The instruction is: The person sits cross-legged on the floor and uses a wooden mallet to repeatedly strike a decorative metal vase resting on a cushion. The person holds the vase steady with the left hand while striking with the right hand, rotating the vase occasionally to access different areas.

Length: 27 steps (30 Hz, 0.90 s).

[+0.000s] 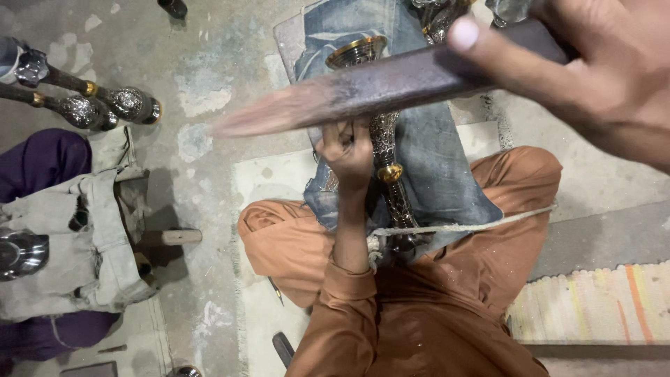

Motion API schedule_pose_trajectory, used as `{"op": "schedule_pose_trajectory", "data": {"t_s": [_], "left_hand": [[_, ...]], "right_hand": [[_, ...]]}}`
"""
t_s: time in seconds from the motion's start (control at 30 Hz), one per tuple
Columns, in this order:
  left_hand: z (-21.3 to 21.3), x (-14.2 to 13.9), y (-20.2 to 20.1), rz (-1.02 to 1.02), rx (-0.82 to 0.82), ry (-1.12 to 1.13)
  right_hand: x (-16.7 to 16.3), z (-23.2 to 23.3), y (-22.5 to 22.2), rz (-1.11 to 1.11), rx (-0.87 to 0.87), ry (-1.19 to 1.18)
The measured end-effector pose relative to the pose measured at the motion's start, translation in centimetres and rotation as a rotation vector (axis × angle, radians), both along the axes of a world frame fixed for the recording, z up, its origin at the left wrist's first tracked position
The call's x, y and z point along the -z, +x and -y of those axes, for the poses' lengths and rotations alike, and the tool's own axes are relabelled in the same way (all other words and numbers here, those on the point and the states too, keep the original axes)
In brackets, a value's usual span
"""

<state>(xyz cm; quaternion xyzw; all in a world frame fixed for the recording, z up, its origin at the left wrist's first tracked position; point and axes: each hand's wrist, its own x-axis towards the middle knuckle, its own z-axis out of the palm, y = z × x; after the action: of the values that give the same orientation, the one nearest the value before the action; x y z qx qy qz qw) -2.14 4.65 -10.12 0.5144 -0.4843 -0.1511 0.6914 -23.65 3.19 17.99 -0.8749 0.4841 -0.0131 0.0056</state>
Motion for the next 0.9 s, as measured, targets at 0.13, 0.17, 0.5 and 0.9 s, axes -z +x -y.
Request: {"op": "schedule_pose_trajectory", "data": {"t_s": [0.13, 0.17, 0.5, 0.9], "left_hand": [[0.0, 1.0, 0.1, -0.002, -0.022, 0.077], [0.0, 0.9, 0.2, -0.035, 0.015, 0.020], [0.3, -0.3, -0.5, -0.110, -0.048, -0.017], [0.6, 2.0, -0.5, -0.006, -0.129, -0.102]], "right_hand": [[0.7, 0.1, -0.9, -0.348, -0.550, -0.713], [1.0, 0.2, -1.2, -0.446, -0.573, -0.837], [2.2, 0.3, -2.0, -0.551, -0.504, -0.805], [2.5, 1.9, -1.4, -0.293, -0.559, -0.658]]}}
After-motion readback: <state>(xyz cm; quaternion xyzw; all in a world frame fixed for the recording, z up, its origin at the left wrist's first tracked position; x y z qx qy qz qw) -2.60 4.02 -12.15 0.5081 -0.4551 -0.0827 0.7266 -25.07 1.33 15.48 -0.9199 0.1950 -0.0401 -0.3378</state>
